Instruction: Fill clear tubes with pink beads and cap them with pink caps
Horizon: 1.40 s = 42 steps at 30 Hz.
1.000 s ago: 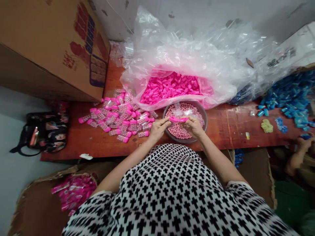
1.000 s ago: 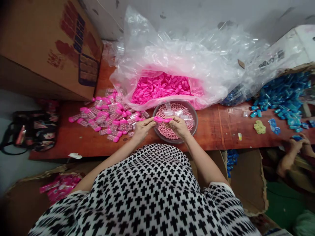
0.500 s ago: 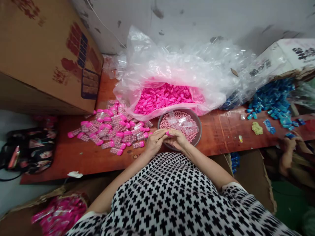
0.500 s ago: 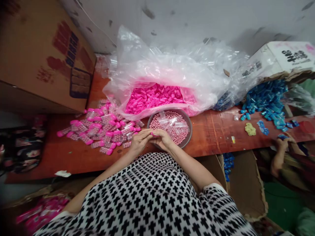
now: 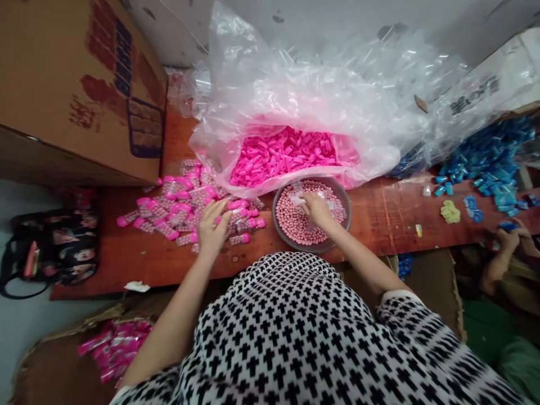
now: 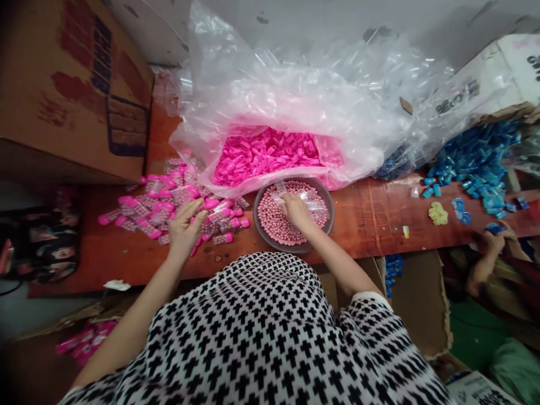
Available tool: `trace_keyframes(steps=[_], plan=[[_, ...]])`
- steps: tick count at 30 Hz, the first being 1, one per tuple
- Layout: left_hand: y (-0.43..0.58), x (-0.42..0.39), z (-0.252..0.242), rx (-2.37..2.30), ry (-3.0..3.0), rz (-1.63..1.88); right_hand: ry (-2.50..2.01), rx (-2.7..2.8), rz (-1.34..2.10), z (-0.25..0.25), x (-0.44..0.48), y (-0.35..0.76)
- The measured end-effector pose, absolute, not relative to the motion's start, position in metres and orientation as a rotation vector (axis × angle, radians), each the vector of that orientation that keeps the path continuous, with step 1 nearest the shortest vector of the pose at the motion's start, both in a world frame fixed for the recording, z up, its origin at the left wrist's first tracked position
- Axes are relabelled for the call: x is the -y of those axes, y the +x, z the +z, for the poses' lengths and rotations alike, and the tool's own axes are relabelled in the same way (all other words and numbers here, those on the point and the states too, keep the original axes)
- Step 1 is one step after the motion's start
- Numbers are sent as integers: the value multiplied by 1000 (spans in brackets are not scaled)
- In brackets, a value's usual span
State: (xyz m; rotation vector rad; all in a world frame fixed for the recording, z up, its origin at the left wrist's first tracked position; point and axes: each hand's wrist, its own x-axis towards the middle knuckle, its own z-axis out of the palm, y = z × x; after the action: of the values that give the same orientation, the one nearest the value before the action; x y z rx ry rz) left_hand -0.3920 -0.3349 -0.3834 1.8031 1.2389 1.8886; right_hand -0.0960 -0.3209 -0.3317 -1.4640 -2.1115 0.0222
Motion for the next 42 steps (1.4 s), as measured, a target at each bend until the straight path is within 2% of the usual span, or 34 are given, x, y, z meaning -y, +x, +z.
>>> trace_keyframes(steps=[4,11,14,19,23,31,38,42], plan=[[-374,330,-394,-1252,1868,1798,-1580,2393,-420,-334,291,-82],[-276,323,-378,-1035,2027,1501,-1471,2487,-570,-330,304,-76],[-253,323,-368,-884,2104,1503,-1434,2494,-418,-329,326,-74],[-254,331,-359,-758,2124,1472,-1288,2158,252,-339,354,-70],[-263,329,-356,-776,1927,1543,-1165,1939,554,-347,368,-70],[-264,360,-346,-838,2007,1665,-1167,1837,581,-346,391,-70],[-273,368,-335,-757,2261,1466,-1126,1877,638,-344,398,-80],[-273,374,-336,-638,2400,1636,-1136,1801,798,-346,407,-87]])
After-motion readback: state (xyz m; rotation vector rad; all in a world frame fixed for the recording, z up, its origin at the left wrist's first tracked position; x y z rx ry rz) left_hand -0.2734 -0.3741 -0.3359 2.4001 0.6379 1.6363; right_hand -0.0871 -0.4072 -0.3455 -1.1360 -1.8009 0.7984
